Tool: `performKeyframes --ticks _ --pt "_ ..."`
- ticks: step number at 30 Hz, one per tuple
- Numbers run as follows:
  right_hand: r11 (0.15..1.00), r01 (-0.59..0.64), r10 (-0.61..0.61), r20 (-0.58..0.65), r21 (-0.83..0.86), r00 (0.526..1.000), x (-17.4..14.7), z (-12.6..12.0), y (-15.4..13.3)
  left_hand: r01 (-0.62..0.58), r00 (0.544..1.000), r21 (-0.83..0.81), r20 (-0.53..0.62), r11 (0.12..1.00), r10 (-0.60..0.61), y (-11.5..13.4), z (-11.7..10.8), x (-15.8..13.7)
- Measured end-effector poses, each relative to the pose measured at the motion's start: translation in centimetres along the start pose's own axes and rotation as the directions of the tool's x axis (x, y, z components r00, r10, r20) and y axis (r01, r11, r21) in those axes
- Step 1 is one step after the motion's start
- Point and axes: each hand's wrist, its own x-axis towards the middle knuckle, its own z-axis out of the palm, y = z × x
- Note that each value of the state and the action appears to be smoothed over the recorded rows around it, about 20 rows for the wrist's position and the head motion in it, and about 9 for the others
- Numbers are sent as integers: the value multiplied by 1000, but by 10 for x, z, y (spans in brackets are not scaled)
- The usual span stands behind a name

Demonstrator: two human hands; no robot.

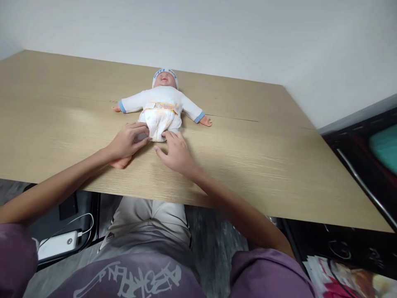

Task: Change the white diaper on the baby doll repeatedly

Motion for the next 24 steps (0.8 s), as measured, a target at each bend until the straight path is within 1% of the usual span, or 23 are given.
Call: performKeyframes --ticks 2,5,9,12,14,17,20,22,24 --pt "998 -44 45 -14 35 999 3 1 2 18 1000 -78 -1 997 -18 -2 1 2" --pt "990 -111 116 -52 85 992 8 3 4 86 994 -251 -37 964 -98 -4 5 4" --pt "968 -176 198 -113 179 974 10 4 3 155 969 -486 -95 860 -228 -9 15 4" --pt "945 -197 241 -149 259 959 9 5 0 174 952 -592 -105 787 -289 -11 20 3" --pt "941 -212 265 -183 264 947 7 4 -1 204 938 -616 -99 761 -332 -11 22 3" --pt "948 -228 277 -222 222 935 2 1 -1 272 911 -624 -78 733 -405 -9 22 2" --pt "952 -239 278 -220 190 935 -2 -2 1 308 892 -608 -83 732 -444 -4 19 1" --pt "954 -243 276 -200 174 940 -3 -4 2 305 899 -588 -82 749 -430 -1 16 0" --pt "961 -234 260 -185 150 948 -3 -5 2 293 919 -568 -54 769 -390 3 13 0"
